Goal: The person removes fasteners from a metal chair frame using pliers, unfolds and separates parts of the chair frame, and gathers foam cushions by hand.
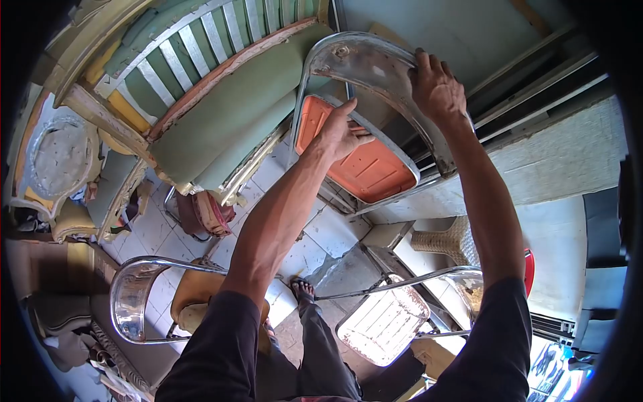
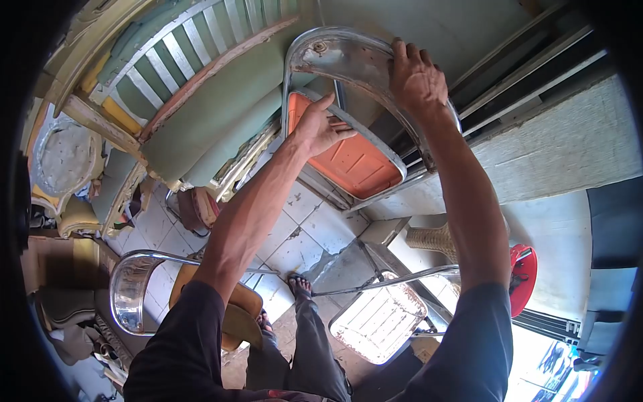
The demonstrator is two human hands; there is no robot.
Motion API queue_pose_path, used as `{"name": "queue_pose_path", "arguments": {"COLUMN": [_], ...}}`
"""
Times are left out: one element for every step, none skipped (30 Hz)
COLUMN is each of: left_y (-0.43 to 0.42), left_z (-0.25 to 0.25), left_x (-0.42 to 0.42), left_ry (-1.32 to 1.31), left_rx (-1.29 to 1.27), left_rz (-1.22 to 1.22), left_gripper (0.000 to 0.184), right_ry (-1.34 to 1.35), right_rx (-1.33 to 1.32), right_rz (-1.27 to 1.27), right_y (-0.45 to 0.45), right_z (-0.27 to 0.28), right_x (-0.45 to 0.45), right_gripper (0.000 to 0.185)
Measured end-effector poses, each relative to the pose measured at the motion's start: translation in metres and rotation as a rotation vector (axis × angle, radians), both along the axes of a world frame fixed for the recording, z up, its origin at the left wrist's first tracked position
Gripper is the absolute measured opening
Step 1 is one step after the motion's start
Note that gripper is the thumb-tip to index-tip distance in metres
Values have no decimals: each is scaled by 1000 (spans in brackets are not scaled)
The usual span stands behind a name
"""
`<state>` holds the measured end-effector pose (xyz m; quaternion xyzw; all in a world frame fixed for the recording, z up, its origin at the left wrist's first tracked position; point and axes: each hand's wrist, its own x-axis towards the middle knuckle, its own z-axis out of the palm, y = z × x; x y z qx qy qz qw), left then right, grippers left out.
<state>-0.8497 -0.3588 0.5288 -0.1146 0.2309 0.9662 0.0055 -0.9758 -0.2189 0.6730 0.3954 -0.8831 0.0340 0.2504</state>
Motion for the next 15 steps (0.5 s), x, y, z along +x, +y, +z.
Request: {"name": "queue_pose_path", "arguments": {"left_y": [1,1,0,0,-1,-1,-2,-3,-4,-5,-5,-1,4,4,3], "left_z": [1,3,0,-5,-12,-10,-8,-7,-9,-11,-12,-15,-19,-23,-26], "left_x": [3,5,7,9,14,24,34,42,46,49,49,47,50,55,59], "left_ry": [-67,-132,-129,-132,-141,-147,-114,-83,-47,-49,-76,-106,-109,-62,-14], "left_rx": [-19,-37,-41,-60,-78,-82,-97,-110,-78,-74,-71,-64,-51,-64,-81], "left_rz": [34,72,81,76,68,75,47,17,1,6,15,16,4,-1,-4], "left_gripper": [76,77,77,78,80,80,81,82,82,82,80,79,79,75,72], "right_ry": [-69,-137,-135,-94,-58,-63,4,70,12,11,-94,-202,-205,-246,-287], "right_rx": [24,49,45,65,87,83,39,-3,37,41,55,72,85,78,66], "right_rz": [-47,-90,-82,-102,-125,-118,-91,-65,-98,-92,-115,-146,-159,-148,-135], "right_y": [-7,-12,-15,-16,-15,-13,-11,-9,-9,-13,-14,-12,-11,-13,-12], "right_z": [4,9,11,10,7,2,-2,-7,-4,-1,5,11,13,16,18], "right_x": [3,6,7,7,9,12,15,17,23,25,24,25,24,21,18], "right_gripper": [41,42,42,46,51,51,55,60,56,56,55,54,54,52,50]}}
